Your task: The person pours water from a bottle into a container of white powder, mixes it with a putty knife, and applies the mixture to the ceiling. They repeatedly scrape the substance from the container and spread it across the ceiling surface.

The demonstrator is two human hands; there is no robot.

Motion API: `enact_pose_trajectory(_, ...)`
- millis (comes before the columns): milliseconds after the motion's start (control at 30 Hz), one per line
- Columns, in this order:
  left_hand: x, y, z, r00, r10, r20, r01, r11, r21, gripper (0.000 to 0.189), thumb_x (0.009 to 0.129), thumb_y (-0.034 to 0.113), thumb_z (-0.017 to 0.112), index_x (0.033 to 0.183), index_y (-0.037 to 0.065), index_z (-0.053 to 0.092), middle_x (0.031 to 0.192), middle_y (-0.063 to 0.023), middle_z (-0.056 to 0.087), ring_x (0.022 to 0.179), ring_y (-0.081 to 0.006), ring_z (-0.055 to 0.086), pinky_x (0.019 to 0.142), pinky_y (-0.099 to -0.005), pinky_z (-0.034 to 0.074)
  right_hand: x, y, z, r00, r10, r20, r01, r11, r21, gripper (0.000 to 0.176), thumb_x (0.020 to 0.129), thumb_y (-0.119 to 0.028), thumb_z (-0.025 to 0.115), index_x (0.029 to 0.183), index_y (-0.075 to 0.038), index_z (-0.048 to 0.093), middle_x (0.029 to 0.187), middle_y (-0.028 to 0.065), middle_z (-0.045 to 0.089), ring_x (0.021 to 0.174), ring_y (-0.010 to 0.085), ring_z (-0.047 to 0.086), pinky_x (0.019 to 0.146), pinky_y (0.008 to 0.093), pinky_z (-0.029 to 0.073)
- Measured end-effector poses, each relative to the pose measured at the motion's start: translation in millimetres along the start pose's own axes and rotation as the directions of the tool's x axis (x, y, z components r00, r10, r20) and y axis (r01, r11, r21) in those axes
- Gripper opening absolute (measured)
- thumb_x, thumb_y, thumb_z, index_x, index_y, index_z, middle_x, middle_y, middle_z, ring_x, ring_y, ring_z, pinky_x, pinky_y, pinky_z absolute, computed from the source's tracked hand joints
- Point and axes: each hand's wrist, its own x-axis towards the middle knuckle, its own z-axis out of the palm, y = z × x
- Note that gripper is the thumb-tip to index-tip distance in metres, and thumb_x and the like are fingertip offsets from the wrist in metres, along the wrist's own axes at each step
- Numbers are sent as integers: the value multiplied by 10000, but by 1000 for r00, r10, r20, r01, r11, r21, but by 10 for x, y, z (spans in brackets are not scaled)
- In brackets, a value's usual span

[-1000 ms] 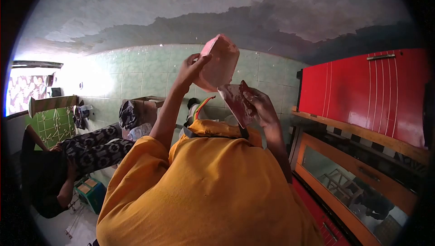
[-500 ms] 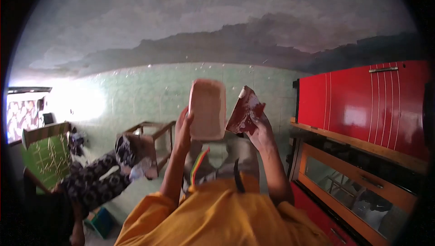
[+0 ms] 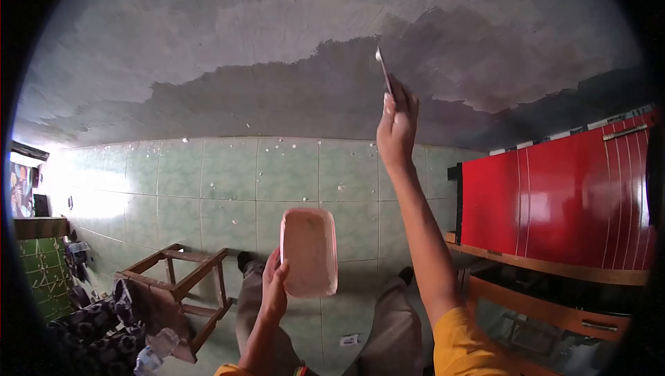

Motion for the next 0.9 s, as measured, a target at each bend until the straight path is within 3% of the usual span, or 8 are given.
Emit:
enact_pose_trajectory(67,-35,-67,38,1000,-8,28,7,999,34,776,937,403,645,1486,-67,363,1455,-154,483,1350,-228,450,1141,-361,329,178,157,212,972,-230,-50,211,948,-239,495,941,-50,601,1427,-38,511,1496,132,455,1306,300,499,1068,443,422)
enact_pose_trajectory(167,-77,-192,-18,1000,-28,-2,28,999,25,803,925,422,659,1485,-71,362,1444,-152,489,1341,-230,458,1139,-364,333,212,524,629,952,-304,38,273,785,-557,578,949,-42,576,1505,-68,423,1565,93,406,1405,297,434,1136,509,367)
enact_pose_trajectory(300,-169,-80,-68,999,-35,-9,35,999,13,901,873,460,712,1498,-69,335,1439,-154,490,1339,-239,466,1138,-366,340,-200,1007,1044,952,-249,176,305,756,-579,646,919,-18,560,1536,-69,372,1591,108,382,1434,319,410,1163,535,316)
enact_pose_trajectory(433,-267,45,-177,999,-28,35,28,1000,-5,950,845,478,740,1507,-63,323,1451,-156,478,1353,-242,455,1148,-376,332,-314,909,817,939,-288,186,342,824,-452,531,929,-11,540,1457,-50,499,1484,121,525,1350,322,510,1138,496,362)
enact_pose_trajectory(567,-375,110,-293,999,-42,26,42,999,-4,998,818,516,761,1509,-57,326,1472,-155,460,1371,-246,439,1159,-392,320,411,272,486,881,-469,-62,395,801,-450,499,930,-6,529,1428,-30,525,1447,130,558,1320,328,535,1112,467,396)
enact_pose_trajectory(667,-416,129,-384,998,-56,34,55,998,11,1016,806,529,769,1511,-54,327,1476,-154,458,1375,-248,436,1162,-393,316,519,404,687,883,-469,3,383,718,-581,499,939,-4,501,1437,-22,506,1437,134,564,1308,340,539,1100,473,409)
enact_pose_trajectory(867,-461,241,-418,998,-49,37,47,998,41,1023,801,528,772,1516,-49,324,1473,-149,461,1379,-249,434,1165,-389,310,-310,915,877,910,-190,370,351,826,-440,525,929,3,493,1453,-19,478,1460,147,534,1301,341,533,1093,475,417)
enact_pose_trajectory(900,-461,250,-421,998,-48,33,47,998,36,1024,800,528,773,1517,-48,323,1472,-148,462,1378,-249,434,1165,-387,310,-225,849,861,915,-260,307,378,818,-434,534,924,5,501,1457,-19,474,1468,148,525,1304,342,531,1095,477,415)
